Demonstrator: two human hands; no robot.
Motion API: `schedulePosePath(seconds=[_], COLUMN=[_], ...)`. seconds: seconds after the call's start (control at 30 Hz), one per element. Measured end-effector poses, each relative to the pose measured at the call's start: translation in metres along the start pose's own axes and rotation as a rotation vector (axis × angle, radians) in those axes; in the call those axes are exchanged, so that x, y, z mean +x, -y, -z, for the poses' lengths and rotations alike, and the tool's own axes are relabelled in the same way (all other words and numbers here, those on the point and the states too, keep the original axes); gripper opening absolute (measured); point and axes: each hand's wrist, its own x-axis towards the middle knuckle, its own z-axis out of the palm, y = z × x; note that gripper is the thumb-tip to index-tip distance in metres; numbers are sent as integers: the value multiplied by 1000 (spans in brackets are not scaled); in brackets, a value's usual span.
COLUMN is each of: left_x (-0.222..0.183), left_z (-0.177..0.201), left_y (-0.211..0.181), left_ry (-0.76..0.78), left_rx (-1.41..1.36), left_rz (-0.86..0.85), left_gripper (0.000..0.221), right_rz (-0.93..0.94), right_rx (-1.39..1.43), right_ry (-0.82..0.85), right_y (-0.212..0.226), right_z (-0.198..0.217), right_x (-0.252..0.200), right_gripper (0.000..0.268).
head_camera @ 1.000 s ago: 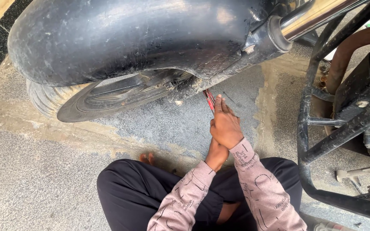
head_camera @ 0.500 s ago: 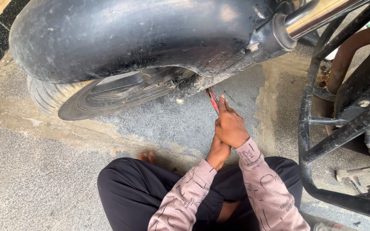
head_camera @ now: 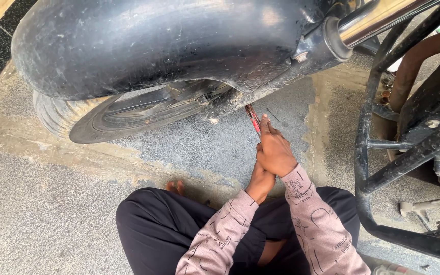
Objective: The person sits on the floor beside a motorcycle and uses pliers and an adjustable wrench to loosen and tighten bolts on the front fender near the fork. They pick tools from a green toolbox on the floor, work on the bolts, and reposition the wrench repeatedly on the fasteners.
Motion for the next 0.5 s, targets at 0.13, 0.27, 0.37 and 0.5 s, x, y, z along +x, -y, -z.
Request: schedulePosePath(seconds=[0.13,0.27,0.37,0.5], left_x=[3,2,2,2], left_z=[4,4,2,0], left_y=[12,1,-4,-8], left_ry=[36,9,-16,-30], left_rx=[-101,-5,62,106], left_rz=[-3,3,-6,-21], left_gripper=[50,52,50,39], right_rz=[-13,-23,41,59], right_rx=[-57,-66,-16,84], right_ry=[15,-2,-55,-101], right_y=[14,3,-6,-10], right_z=[7,-3,-12,-13], right_x=[0,1,0,-3], right_gripper=[92,91,90,86])
